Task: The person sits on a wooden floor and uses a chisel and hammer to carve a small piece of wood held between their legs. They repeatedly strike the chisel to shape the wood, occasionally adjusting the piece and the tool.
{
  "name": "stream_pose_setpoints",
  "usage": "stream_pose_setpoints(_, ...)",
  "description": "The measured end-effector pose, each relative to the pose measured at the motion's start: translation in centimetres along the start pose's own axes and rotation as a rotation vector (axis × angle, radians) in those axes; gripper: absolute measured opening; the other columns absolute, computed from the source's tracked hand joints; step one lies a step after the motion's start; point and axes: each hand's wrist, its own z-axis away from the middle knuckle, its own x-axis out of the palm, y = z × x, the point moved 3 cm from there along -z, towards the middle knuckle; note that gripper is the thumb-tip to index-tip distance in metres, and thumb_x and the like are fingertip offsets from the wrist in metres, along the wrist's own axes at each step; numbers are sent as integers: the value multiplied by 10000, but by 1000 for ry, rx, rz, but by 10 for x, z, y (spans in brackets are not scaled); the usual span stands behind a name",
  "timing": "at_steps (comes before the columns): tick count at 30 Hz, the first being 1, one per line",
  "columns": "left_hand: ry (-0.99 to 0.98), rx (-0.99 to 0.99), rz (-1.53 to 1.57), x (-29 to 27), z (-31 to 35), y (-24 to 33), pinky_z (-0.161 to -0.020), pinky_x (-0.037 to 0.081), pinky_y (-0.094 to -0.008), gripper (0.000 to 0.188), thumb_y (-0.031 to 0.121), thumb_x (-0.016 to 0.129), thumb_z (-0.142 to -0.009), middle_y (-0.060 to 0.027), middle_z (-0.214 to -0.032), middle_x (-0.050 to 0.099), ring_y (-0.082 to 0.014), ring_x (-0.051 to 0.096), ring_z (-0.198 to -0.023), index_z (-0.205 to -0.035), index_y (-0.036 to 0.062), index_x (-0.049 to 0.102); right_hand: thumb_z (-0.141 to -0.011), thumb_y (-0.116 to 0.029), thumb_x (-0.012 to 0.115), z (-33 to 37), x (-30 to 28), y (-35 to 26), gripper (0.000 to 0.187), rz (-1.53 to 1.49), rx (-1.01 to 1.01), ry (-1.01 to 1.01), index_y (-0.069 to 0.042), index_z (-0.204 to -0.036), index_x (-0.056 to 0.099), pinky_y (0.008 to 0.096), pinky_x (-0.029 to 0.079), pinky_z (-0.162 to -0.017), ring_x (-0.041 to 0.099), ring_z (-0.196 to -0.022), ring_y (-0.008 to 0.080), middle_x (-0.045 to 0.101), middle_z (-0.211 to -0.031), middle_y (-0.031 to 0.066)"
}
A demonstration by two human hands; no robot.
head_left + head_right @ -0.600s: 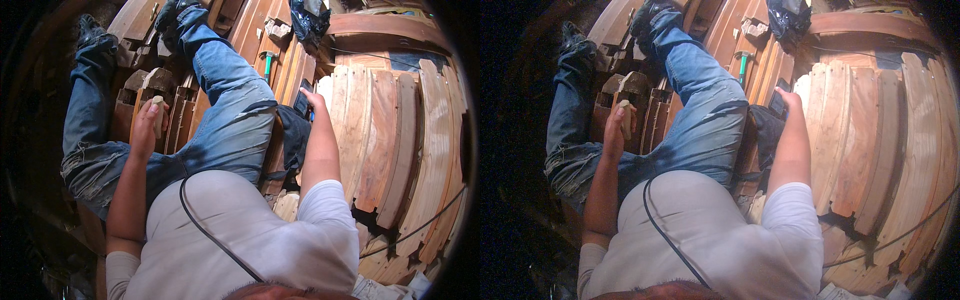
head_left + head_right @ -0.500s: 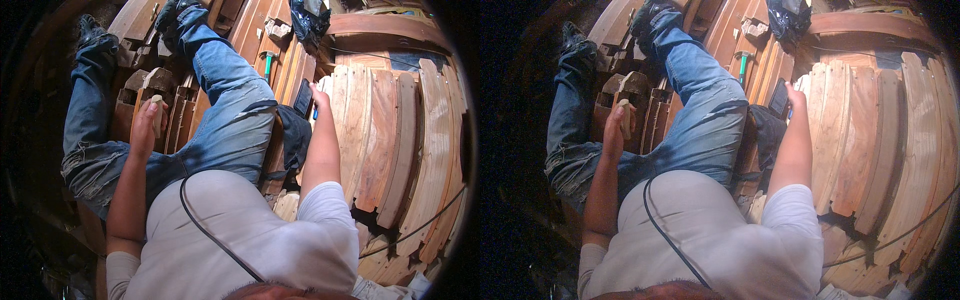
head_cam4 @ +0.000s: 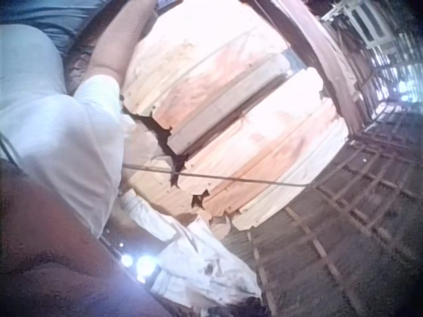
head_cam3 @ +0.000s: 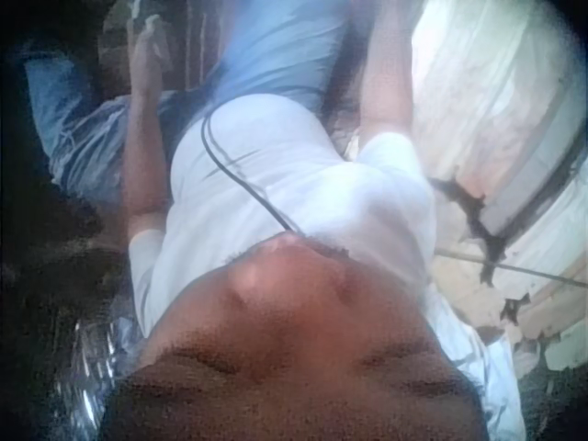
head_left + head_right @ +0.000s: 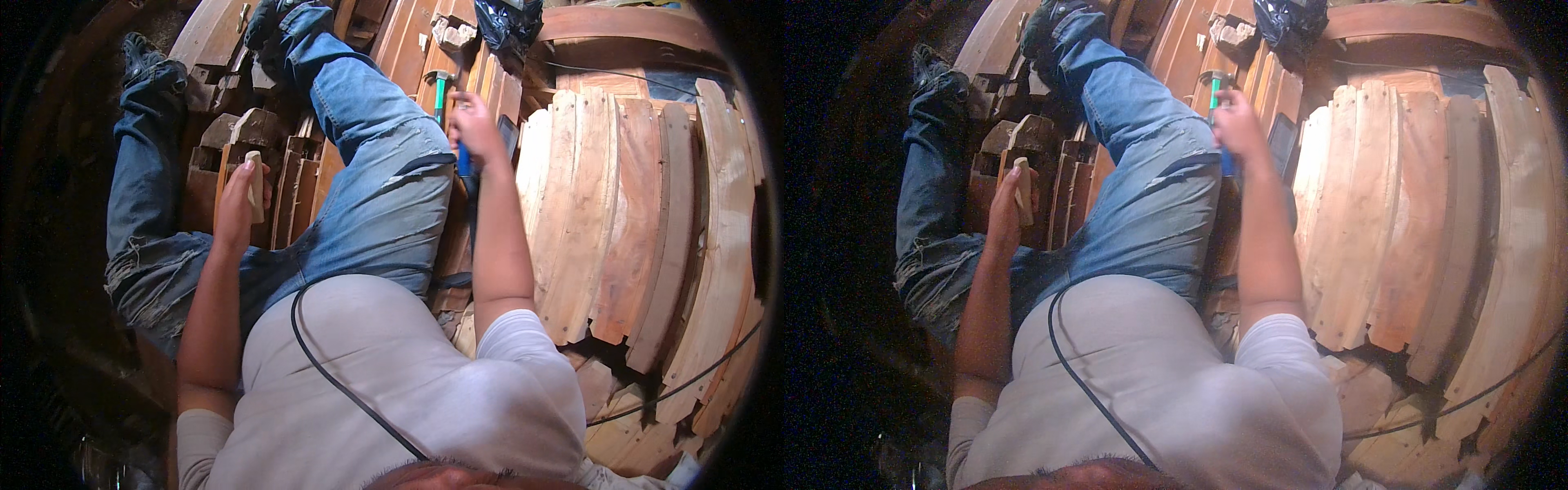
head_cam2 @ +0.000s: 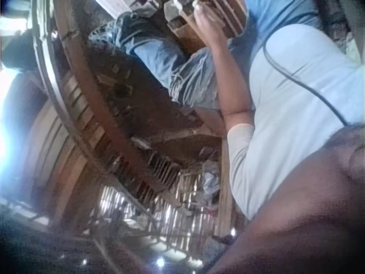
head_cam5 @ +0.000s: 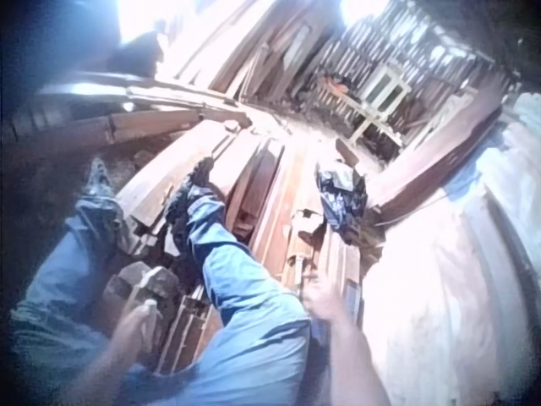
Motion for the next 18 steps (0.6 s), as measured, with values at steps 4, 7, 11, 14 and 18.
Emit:
stream_pose_setpoints(4, 54, -93, 52, -13, -6, -9, -707, 508, -317, 492, 523, 466, -1069, -56, -849, 605, -156, 606, -777, -1208, 77, 621, -975, -41, 531, 25, 116, -13, 442, -194, 46, -360, 0, -1412, 479, 295, 547, -527, 626, -596, 133, 613, -819, 56)
stream_pose_setpoints(7, 52, -83, 119, -18, -15, -20, -726, 540, -338, 500, 531, 460, -1075, -73, -881, 620, -182, 630, -791, -1258, 88, 603, -1002, -66, 520, 41, 179, -9, 521, -298, 148, -522, -19, -1510, 415, 296, 550, -520, 661, -613, 150, 669, -890, 90)
stream_pose_setpoints(11, 86, -120, 140, -23, -24, -32, -713, 537, -342, 482, 516, 448, -1086, -76, -876, 627, -181, 636, -792, -1294, 101, 580, -1024, -93, 525, 47, 228, 19, 570, -165, 122, -571, -48, -1568, 361, 283, 533, -489, 662, -599, 155, 722, -1000, 127)
stream_pose_setpoints(14, 88, -92, 83, -25, -23, -31, -699, 521, -327, 459, 496, 443, -1090, -66, -851, 620, -167, 616, -758, -1259, 100, 603, -995, -90, 557, 46, 229, 27, 561, 30, 65, -585, -38, -1533, 410, 290, 501, -474, 628, -563, 134, 727, -950, 102)
stream_pose_setpoints(18, 68, -98, 69, -21, -27, -31, -678, 495, -302, 447, 487, 452, -1084, -55, -834, 615, -153, 597, -735, -1212, 97, 629, -940, -90, 587, 44, 224, 34, 510, 175, -54, -540, -14, -1441, 529, 318, 508, -499, 619, -548, 139, 707, -852, 90)
